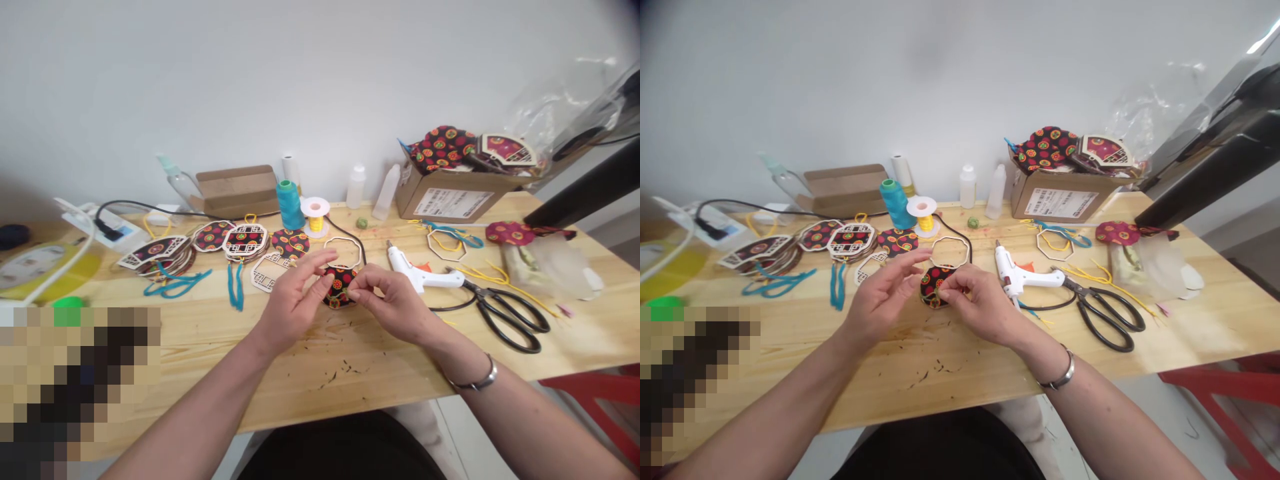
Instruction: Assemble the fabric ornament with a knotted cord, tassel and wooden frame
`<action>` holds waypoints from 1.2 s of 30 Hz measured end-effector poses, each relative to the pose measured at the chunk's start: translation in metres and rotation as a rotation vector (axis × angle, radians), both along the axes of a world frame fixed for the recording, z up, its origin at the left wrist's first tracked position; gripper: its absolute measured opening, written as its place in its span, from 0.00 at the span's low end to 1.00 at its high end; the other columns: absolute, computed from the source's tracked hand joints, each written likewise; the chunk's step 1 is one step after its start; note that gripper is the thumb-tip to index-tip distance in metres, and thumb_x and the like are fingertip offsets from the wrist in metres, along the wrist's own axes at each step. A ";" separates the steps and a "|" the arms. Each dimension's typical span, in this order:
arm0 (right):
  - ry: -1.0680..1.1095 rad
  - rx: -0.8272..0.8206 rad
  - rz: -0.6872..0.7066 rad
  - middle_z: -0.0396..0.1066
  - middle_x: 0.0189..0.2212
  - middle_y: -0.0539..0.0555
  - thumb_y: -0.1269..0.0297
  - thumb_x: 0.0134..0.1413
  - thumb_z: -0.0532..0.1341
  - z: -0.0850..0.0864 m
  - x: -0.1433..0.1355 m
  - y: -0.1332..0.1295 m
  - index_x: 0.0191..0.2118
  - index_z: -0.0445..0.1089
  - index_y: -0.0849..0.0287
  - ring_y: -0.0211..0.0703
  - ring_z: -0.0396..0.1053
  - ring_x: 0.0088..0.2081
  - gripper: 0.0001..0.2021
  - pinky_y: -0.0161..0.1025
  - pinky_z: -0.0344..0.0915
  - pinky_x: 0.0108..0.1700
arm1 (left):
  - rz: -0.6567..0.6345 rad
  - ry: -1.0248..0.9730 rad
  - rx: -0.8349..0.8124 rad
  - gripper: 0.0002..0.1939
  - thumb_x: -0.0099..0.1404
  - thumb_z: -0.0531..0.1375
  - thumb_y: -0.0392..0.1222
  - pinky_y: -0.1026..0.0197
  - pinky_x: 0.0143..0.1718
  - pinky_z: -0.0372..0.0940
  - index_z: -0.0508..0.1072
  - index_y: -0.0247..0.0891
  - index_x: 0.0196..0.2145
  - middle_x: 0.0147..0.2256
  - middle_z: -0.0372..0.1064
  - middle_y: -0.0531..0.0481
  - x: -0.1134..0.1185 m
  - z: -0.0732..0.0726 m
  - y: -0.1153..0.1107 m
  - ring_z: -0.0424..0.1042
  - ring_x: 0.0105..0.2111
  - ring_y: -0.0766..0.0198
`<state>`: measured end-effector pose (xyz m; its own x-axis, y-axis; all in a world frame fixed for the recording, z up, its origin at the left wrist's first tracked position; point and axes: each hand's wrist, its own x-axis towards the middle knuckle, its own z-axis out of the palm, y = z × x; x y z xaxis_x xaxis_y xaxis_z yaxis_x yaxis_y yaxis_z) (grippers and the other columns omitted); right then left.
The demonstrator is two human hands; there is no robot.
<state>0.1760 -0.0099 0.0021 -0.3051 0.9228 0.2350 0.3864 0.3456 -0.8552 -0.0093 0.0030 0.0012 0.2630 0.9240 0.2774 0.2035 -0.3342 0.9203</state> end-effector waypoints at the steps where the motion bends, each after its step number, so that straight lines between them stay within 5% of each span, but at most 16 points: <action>1: -0.001 0.001 0.004 0.68 0.26 0.50 0.69 0.54 0.58 0.000 0.000 0.000 0.27 0.70 0.59 0.37 0.65 0.30 0.06 0.36 0.61 0.34 | -0.073 0.017 -0.013 0.16 0.64 0.57 0.41 0.59 0.53 0.59 0.70 0.41 0.50 0.53 0.67 0.46 0.000 0.001 -0.001 0.64 0.53 0.58; 4: -0.002 -0.001 0.001 0.68 0.26 0.50 0.69 0.53 0.59 -0.001 0.000 0.000 0.27 0.70 0.59 0.37 0.65 0.31 0.06 0.36 0.62 0.34 | -0.252 0.029 -0.126 0.19 0.64 0.57 0.41 0.58 0.53 0.60 0.68 0.40 0.53 0.52 0.68 0.45 0.001 0.001 -0.004 0.66 0.52 0.58; 8: 0.008 -0.015 0.001 0.68 0.27 0.51 0.70 0.53 0.59 -0.003 0.000 0.000 0.28 0.70 0.60 0.37 0.66 0.32 0.05 0.37 0.62 0.36 | -0.329 -0.024 -0.211 0.21 0.64 0.57 0.40 0.58 0.51 0.63 0.65 0.40 0.54 0.51 0.68 0.45 0.001 -0.002 -0.004 0.68 0.50 0.59; 20: 0.003 0.013 0.019 0.68 0.26 0.50 0.72 0.52 0.59 -0.003 0.000 0.001 0.27 0.70 0.60 0.36 0.65 0.31 0.05 0.35 0.61 0.35 | -0.281 0.227 0.070 0.13 0.65 0.55 0.36 0.64 0.43 0.65 0.73 0.42 0.46 0.43 0.74 0.51 -0.005 -0.005 0.004 0.72 0.42 0.65; 36: -0.022 0.003 -0.001 0.69 0.26 0.51 0.70 0.52 0.60 -0.001 0.000 0.001 0.28 0.73 0.60 0.37 0.66 0.31 0.06 0.35 0.62 0.34 | -0.203 0.252 0.030 0.08 0.63 0.57 0.38 0.69 0.32 0.65 0.77 0.42 0.36 0.30 0.76 0.55 -0.003 -0.005 0.003 0.73 0.30 0.70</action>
<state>0.1760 -0.0092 0.0006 -0.3096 0.9223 0.2312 0.4052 0.3480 -0.8454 -0.0124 0.0060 -0.0041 0.5052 0.8381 0.2059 0.3505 -0.4172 0.8385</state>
